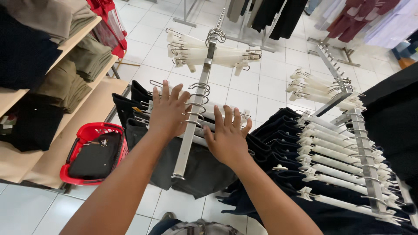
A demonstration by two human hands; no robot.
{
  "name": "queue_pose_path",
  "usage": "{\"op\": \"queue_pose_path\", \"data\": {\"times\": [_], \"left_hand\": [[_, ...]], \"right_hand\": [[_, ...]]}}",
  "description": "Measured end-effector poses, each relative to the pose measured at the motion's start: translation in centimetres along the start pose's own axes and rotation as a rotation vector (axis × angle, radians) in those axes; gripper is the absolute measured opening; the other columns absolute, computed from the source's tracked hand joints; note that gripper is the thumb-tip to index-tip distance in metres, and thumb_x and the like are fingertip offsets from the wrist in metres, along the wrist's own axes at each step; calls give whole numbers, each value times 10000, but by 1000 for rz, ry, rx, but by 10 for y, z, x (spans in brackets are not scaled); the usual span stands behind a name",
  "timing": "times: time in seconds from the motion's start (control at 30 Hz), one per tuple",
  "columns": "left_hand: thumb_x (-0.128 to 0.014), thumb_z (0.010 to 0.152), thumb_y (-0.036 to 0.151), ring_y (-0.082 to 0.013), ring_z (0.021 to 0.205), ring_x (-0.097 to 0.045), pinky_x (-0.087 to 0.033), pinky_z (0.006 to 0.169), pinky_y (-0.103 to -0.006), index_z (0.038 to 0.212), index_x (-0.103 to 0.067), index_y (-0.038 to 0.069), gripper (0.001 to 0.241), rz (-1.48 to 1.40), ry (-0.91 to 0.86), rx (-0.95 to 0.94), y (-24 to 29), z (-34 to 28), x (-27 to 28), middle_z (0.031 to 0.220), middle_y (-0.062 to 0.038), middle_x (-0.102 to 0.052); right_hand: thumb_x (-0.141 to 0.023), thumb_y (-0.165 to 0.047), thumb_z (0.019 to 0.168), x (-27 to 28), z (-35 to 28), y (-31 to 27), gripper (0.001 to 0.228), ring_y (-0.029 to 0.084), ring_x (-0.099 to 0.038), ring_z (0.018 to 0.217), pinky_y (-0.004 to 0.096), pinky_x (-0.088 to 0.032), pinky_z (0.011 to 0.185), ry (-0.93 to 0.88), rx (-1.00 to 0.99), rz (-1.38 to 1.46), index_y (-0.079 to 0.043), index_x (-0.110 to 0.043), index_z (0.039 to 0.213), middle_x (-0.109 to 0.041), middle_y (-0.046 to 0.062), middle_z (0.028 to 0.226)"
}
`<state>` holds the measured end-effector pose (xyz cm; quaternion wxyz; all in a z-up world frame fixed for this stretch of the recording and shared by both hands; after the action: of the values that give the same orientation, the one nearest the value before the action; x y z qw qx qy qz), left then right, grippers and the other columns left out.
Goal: The person removes a pair of dark trousers from a clothing rack, unfolds them, and places them into a red shopping basket. They then remove a second pair of trousers, unfold them, and place them into the basket as well.
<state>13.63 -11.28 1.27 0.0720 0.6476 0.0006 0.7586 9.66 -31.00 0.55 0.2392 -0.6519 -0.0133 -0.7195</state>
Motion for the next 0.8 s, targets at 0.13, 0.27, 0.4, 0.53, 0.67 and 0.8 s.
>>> {"op": "queue_pose_path", "data": {"times": [0.13, 0.27, 0.4, 0.53, 0.67, 0.8], "left_hand": [[-631, 1042, 389, -555, 1733, -126, -110, 1271, -902, 1648, -491, 320, 626, 108, -37, 40, -14, -2, -15, 1858, -56, -277], [-654, 1038, 300, -575, 1731, -94, -63, 1165, -995, 1656, -493, 383, 644, 119, 26, 81, -14, -9, -22, 1920, -52, -158], [-689, 1047, 275, -572, 1741, -71, -11, 1130, -1002, 1626, -516, 465, 633, 179, 79, 136, -16, -6, -48, 1954, -43, -108], [-656, 1092, 254, -574, 1737, -37, -9, 1098, -1012, 1640, -484, 506, 627, 152, 40, 175, 0, -12, -43, 1954, -41, -59], [-704, 1055, 222, -596, 1723, -28, -15, 1075, -1040, 1648, -436, 576, 740, 90, 23, 179, -1, -9, -52, 1947, -58, 40], [-670, 1065, 227, -575, 1724, -76, -8, 1079, -1037, 1633, -458, 557, 691, 142, 69, 158, -4, -11, -57, 1950, -49, 13]], "right_hand": [[-520, -517, 1139, 7, 17, 7, 701, 507, -282, 1622, 818, -9, 1208, 9, 28, 123, -74, -462, 1679, -388, 230, 1684], [-665, -338, 1104, 22, 39, 35, 472, 420, -401, 1568, 788, -117, 1225, 62, -56, 315, -186, -590, 1544, -518, 107, 1581], [-657, -327, 1103, 41, 87, 84, 281, 351, -568, 1465, 712, -295, 1192, 132, -21, 72, -298, -684, 1381, -626, -15, 1468], [-576, -447, 1127, 50, 107, 97, 341, 303, -626, 1491, 623, -330, 1191, -157, -53, 130, -331, -684, 1429, -722, -74, 1477], [-519, -377, 1129, 59, 105, 78, 467, 404, -650, 1469, 634, -439, 1231, -392, -86, 167, -201, -656, 1539, -761, 141, 1465], [-411, -355, 1147, 47, 113, 85, 551, 500, -614, 1491, 641, -422, 1268, -535, -82, 216, -115, -676, 1565, -725, 249, 1506]]}}
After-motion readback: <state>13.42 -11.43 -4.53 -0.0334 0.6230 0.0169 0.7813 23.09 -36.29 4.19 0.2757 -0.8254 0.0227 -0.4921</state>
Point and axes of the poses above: each hand's wrist, its own z-axis towards the middle knuckle, its own x-axis out of the back of the hand, y = z × x, the point moved 5 cm from there along z, towards the middle knuckle
